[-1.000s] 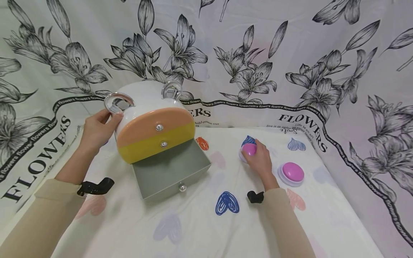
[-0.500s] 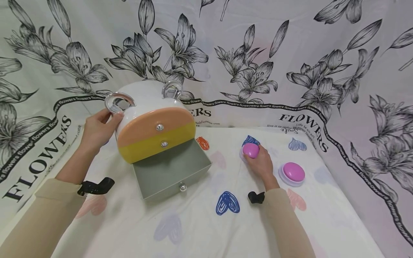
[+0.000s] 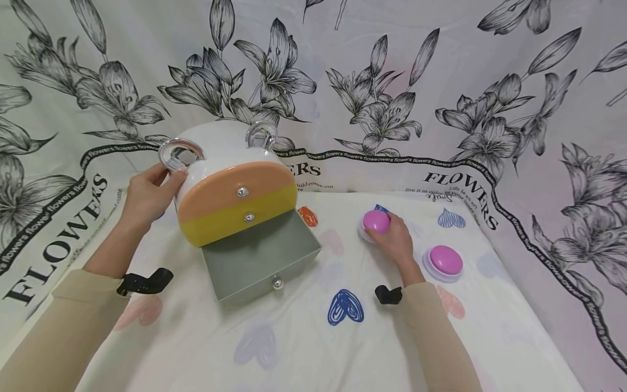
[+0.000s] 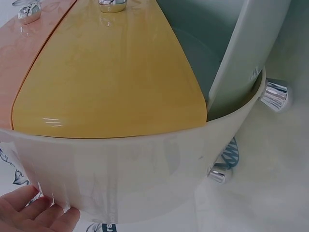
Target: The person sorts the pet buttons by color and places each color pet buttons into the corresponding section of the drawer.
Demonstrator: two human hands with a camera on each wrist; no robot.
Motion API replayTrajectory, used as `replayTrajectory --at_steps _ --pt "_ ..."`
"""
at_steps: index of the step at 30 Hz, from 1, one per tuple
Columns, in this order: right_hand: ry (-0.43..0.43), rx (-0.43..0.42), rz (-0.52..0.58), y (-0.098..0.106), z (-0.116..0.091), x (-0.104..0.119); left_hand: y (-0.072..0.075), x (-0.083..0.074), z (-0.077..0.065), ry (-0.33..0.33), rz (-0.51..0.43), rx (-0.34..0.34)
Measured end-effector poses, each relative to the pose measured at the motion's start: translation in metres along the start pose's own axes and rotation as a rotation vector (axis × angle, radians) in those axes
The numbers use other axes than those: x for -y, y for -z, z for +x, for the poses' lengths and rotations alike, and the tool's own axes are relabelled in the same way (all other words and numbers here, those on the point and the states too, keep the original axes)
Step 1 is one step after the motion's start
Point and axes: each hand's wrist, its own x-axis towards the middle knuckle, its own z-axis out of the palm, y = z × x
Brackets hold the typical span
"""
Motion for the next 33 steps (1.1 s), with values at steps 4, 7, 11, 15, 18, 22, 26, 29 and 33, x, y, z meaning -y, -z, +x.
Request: replayTrajectory --at_steps 4,7,11,15,18,22,26,29,33 --pt "0.044 -0.016 0.003 0.004 0.0 0.015 0.0 0.0 0.0 -0.003 0.005 -0.002" --pt "0.065 -0.009 -0.006 0.008 0.0 0.028 0.0 0.0 0.0 -0.004 0.004 -0.001" --pt "0.088 0.002 0.004 0.011 -0.003 0.048 -0.001 0.0 -0.001 -0.005 0.002 0.004" --pt "0.127 0.009 0.021 0.012 -0.008 0.067 -0.001 0.001 -0.001 -0.003 0.0 0.006" --pt "0.175 0.012 0.038 0.012 -0.012 0.08 -0.001 0.001 -0.001 -0.002 -0.001 0.006" --pt "0.237 0.035 0.051 0.012 -0.018 0.097 0.0 0.0 -0.001 -0.005 -0.001 0.008" --pt "0.265 0.08 0.052 0.01 -0.026 0.114 0.0 0.0 -0.001 -0.003 -0.002 0.01" --pt "0.298 0.104 0.056 0.008 -0.033 0.127 0.0 0.0 0.0 0.0 0.001 0.008" --pt "0.351 0.133 0.059 0.002 -0.039 0.141 0.0 0.0 0.0 0.001 0.004 0.007"
